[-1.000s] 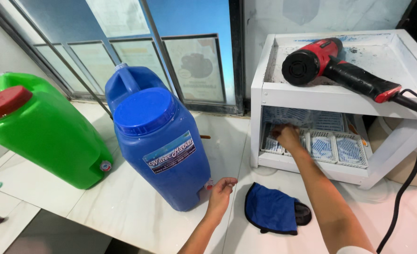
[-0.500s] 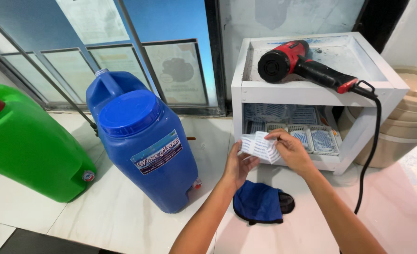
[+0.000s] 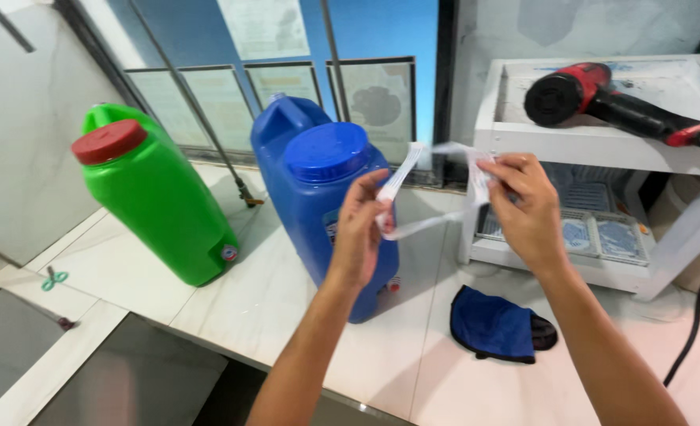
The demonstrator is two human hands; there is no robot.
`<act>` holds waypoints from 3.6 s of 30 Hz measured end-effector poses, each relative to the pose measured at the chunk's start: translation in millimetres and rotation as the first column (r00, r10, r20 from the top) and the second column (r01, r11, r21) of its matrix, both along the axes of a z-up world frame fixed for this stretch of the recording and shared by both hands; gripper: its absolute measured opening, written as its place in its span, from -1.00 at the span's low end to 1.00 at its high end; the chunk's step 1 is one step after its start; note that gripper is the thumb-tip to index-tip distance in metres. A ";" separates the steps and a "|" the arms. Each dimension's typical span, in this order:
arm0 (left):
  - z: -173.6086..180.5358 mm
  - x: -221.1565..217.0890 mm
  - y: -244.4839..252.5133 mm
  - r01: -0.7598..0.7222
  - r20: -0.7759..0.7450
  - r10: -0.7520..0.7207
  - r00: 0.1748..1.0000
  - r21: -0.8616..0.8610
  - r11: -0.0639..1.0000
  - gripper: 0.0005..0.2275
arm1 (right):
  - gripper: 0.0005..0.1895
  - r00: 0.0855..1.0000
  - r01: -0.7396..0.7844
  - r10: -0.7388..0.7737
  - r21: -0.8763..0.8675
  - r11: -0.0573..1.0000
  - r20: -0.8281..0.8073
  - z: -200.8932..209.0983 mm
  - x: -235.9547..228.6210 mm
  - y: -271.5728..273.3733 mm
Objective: The person fills a blue plastic container with water from a tap, then fills a green plastic container. They wipe the containers with a cloth, secure the lids, and apply labels to both containers using a heat gun to shrink the plastic wrap.
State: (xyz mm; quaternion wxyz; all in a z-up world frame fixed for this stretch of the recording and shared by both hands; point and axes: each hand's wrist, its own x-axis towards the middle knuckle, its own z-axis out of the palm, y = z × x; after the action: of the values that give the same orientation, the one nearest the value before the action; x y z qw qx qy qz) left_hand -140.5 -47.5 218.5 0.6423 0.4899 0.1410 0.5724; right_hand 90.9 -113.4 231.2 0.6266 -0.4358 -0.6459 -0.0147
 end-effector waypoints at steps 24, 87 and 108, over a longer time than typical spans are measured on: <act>70.7 -98.2 102.4 -0.553 -0.406 0.862 0.302 0.662 0.506 -0.77 | -0.50 0.965 -0.023 0.125 -0.401 0.916 0.229 65.0 -109.2 178.7; 122.4 -33.0 128.8 0.153 -0.823 0.507 -0.259 0.483 0.862 -0.46 | -0.69 0.504 -0.722 0.149 -0.319 0.614 -0.851 -14.6 87.0 6.5; 91.2 -74.4 114.8 -0.588 -0.625 0.654 0.426 0.358 0.725 -0.40 | -0.73 0.500 -0.742 0.151 -0.332 0.583 -0.853 -25.3 52.3 -13.8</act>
State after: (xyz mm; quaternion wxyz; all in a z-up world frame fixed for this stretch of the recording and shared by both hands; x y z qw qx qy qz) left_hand -214.9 67.3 309.7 0.2551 0.6112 0.5249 0.5347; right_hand 143.1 -127.2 205.9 0.6081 -0.3914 -0.3797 0.5770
